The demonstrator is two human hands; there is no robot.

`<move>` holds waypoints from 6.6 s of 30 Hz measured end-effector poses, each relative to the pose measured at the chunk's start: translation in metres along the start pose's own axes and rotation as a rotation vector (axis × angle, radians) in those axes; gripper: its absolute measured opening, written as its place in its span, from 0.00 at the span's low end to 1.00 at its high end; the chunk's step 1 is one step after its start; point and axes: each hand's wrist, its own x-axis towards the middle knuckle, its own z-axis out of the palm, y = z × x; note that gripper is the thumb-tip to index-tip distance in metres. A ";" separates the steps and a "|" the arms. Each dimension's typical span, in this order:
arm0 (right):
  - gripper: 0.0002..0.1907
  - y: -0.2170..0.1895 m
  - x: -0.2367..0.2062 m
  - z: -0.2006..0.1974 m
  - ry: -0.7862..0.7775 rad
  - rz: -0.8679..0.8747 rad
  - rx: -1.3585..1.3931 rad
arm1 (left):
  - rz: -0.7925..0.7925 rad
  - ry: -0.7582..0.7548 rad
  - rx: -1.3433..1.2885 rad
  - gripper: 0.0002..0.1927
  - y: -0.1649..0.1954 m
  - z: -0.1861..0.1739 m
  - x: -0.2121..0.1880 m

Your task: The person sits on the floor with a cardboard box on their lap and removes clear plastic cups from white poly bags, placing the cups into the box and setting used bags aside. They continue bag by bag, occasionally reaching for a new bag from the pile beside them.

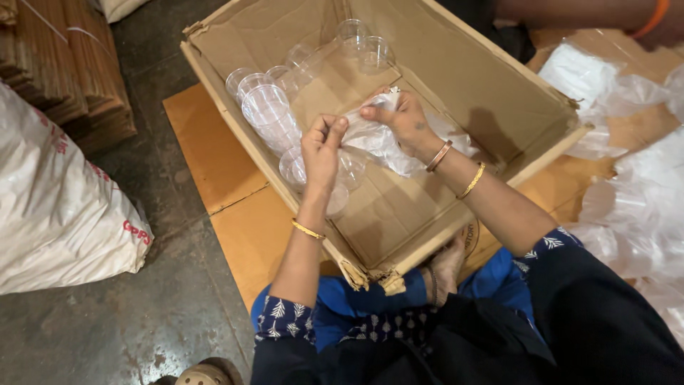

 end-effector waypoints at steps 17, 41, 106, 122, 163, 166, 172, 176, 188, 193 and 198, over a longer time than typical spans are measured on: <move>0.08 0.038 0.016 0.011 0.021 -0.145 0.077 | 0.080 0.041 0.029 0.08 -0.035 -0.008 -0.007; 0.21 0.065 0.025 -0.007 -0.086 0.246 0.298 | -0.092 0.098 -0.725 0.07 -0.030 -0.025 -0.005; 0.19 0.089 0.105 0.120 0.491 0.092 -0.590 | 0.255 0.340 1.191 0.09 0.007 -0.103 0.096; 0.11 0.151 0.105 0.126 0.200 0.272 -0.154 | -0.200 0.302 1.370 0.19 -0.038 -0.116 0.128; 0.13 0.073 0.052 0.071 0.434 -0.369 -0.779 | -0.171 -0.016 -0.503 0.32 0.005 -0.077 0.052; 0.10 0.051 0.014 0.066 0.438 -0.509 -0.927 | -0.074 -0.052 -0.519 0.34 0.017 -0.065 0.011; 0.14 -0.007 -0.108 0.039 0.221 -0.601 -0.373 | -0.271 -0.239 -0.960 0.45 0.006 -0.014 -0.061; 0.06 -0.033 -0.177 0.006 0.413 -0.675 -0.623 | -0.404 -0.398 -0.872 0.45 -0.012 0.017 -0.100; 0.05 -0.067 -0.309 -0.062 0.467 -0.541 -0.790 | -0.307 -1.513 -0.100 0.38 0.018 0.116 -0.170; 0.10 -0.092 -0.375 -0.142 0.689 -0.418 -1.190 | 0.043 -1.075 0.178 0.28 0.029 0.130 -0.186; 0.05 -0.139 -0.429 -0.250 1.152 -0.162 -1.693 | -0.094 -0.930 0.075 0.21 0.024 0.123 -0.187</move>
